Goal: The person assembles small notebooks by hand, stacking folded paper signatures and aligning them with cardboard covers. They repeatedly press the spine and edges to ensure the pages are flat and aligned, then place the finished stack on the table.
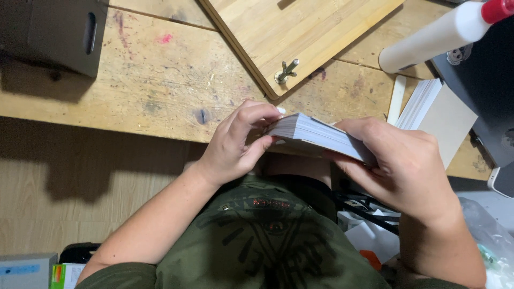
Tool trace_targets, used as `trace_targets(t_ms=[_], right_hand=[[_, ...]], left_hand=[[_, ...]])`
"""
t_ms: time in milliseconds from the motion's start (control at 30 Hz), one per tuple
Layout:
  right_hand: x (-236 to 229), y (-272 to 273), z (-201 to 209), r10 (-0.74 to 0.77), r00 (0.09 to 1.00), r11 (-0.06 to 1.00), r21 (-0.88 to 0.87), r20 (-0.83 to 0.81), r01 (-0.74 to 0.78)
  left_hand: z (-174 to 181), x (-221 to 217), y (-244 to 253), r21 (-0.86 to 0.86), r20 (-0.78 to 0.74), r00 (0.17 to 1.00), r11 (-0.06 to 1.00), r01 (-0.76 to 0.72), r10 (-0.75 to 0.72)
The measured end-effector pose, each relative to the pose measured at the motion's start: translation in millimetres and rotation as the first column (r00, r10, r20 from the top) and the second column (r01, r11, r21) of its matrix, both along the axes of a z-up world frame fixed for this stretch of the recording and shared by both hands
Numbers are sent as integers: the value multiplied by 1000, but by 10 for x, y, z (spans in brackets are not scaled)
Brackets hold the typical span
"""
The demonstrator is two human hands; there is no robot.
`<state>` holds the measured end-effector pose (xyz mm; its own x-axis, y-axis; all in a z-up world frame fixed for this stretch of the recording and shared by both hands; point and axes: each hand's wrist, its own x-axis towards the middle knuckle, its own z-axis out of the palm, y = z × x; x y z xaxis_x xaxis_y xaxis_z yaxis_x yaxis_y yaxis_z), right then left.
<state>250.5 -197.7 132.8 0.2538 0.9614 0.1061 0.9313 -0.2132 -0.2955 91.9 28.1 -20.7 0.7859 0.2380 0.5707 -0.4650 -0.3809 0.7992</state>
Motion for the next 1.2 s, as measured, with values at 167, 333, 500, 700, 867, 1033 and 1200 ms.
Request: trace_targets(t_ms=[167,333,500,700,867,1033,1200], right_hand=[[-9,39,18,-1,1000,1000,13,0,1],[-11,58,57,13,1000,1000,11,23,-14],[-72,167,190,-48,999,968,-247,14,50],[-80,196,175,-96,991,931,-345,88,121],[-105,162,166,-95,995,952,-290,37,102],[-153,161,173,-41,999,985,-164,32,46],[-355,177,240,-51,930,999,22,365,46]], left_hand=[[89,-23,2,-19,-60,998,999,-27,26],[181,-18,17,35,-31,998,998,-55,57],[184,-13,19,123,-75,995,990,-63,72],[179,3,7,120,-151,986,992,-50,68],[82,6,0,118,-158,986,993,-32,51],[76,6,28,127,-141,989,991,-31,49],[78,6,56,153,-158,987,988,-17,42]])
